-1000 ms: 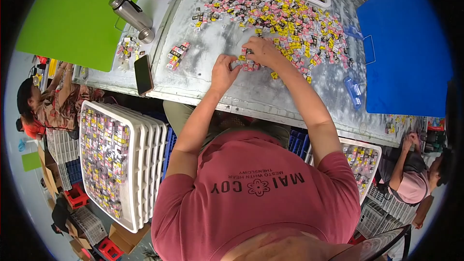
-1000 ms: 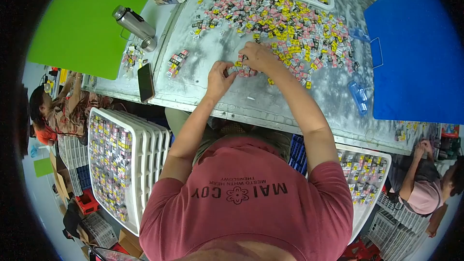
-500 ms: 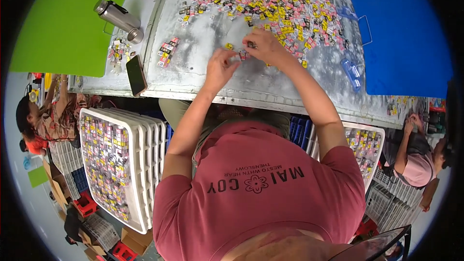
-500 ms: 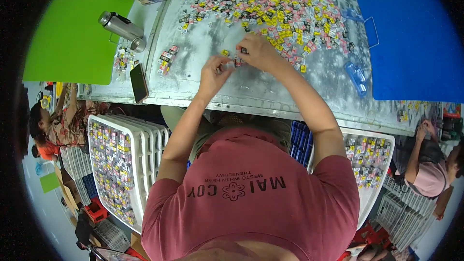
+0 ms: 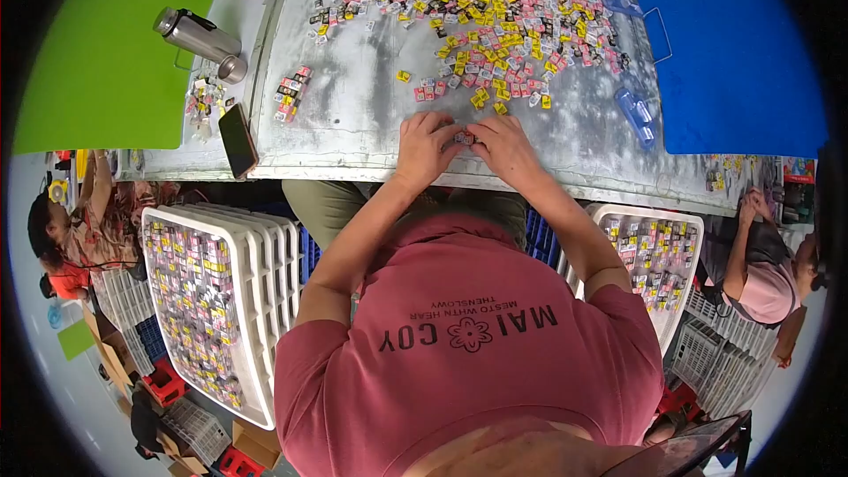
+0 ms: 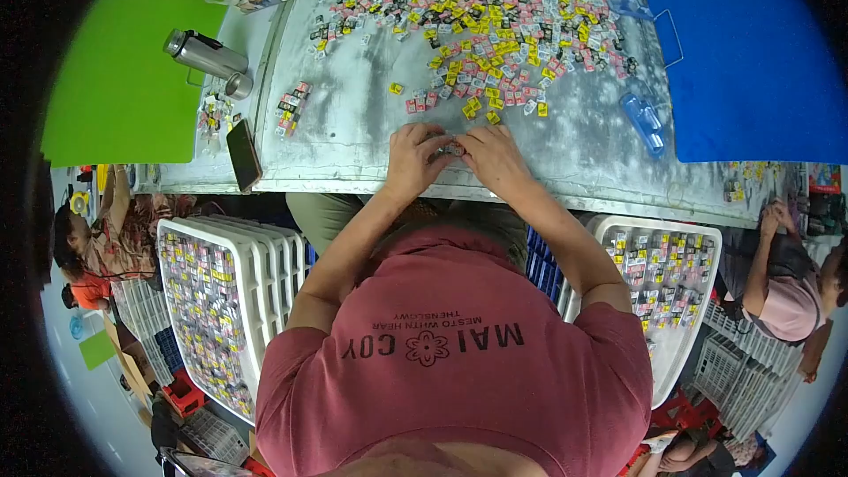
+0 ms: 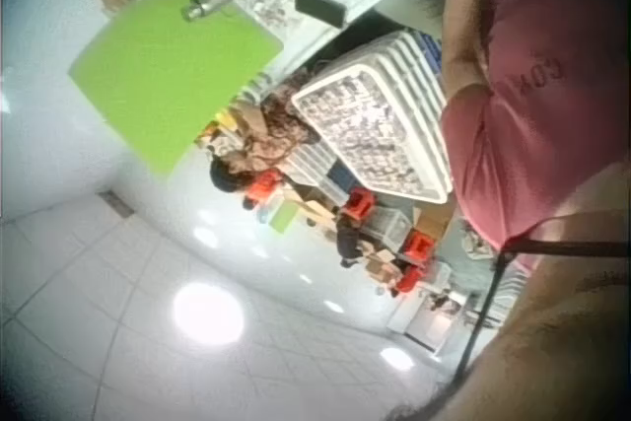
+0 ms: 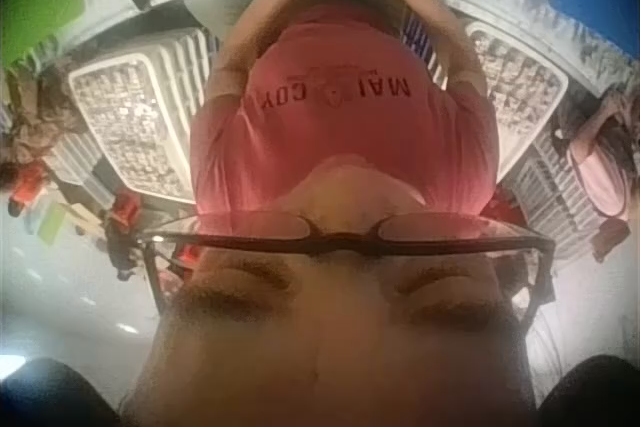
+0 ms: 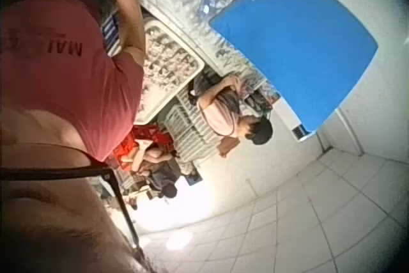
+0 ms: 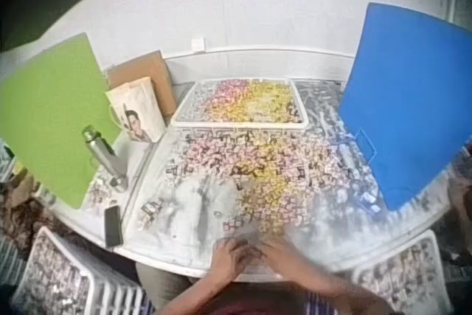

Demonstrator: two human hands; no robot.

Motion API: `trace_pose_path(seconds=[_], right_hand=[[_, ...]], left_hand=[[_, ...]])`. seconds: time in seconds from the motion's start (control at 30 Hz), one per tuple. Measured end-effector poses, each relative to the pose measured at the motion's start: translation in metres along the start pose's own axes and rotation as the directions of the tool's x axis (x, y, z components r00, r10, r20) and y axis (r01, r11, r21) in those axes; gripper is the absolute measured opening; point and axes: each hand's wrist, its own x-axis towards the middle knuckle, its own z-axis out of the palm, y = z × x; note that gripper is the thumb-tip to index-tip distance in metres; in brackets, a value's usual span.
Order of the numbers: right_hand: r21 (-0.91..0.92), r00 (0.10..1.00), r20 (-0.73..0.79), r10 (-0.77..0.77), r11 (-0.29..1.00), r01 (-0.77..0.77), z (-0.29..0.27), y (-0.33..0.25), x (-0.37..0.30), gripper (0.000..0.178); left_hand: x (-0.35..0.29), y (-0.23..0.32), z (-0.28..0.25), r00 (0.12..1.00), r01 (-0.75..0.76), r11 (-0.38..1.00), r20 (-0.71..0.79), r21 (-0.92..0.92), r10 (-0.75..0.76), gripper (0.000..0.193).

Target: Sorting various small toy character parts from a large central pile on a workbench into smaller groups or containers.

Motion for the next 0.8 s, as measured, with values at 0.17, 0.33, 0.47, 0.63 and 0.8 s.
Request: trace_pose_path(seconds=[0.17, 0.33, 0.47, 0.63, 0.8], right_hand=[[0.074, 0.995, -0.099, -0.015, 0.997, 0.022, 0.012, 0.01, -0.007, 0.022], [0.109, 0.994, -0.11, 0.019, 0.994, -0.007, 0.012, 0.011, -0.008, 0.019], [0.14, 0.991, -0.113, 0.073, 0.989, -0.056, 0.002, 0.01, 0.015, 0.02], [0.106, 0.983, -0.182, -0.009, 0.994, 0.029, 0.019, 0.019, 0.066, 0.021], [0.099, 0.995, -0.103, -0.017, 0.995, 0.027, 0.045, 0.013, 0.086, 0.03]], left_hand=[[-0.001, 0.003, 0.002, 0.997, 0.065, 0.998, -0.042, 0.007, -0.065, 0.034], [-0.003, 0.002, -0.001, 0.997, 0.072, 0.997, -0.027, -0.005, -0.072, 0.035], [0.005, -0.02, -0.011, 0.99, 0.092, 0.993, -0.098, -0.078, -0.1, 0.031], [0.039, -0.071, -0.023, 0.946, 0.119, 0.993, -0.306, 0.01, -0.111, 0.031], [0.041, -0.098, -0.024, 0.994, 0.012, 0.998, -0.113, 0.058, -0.006, 0.033]])
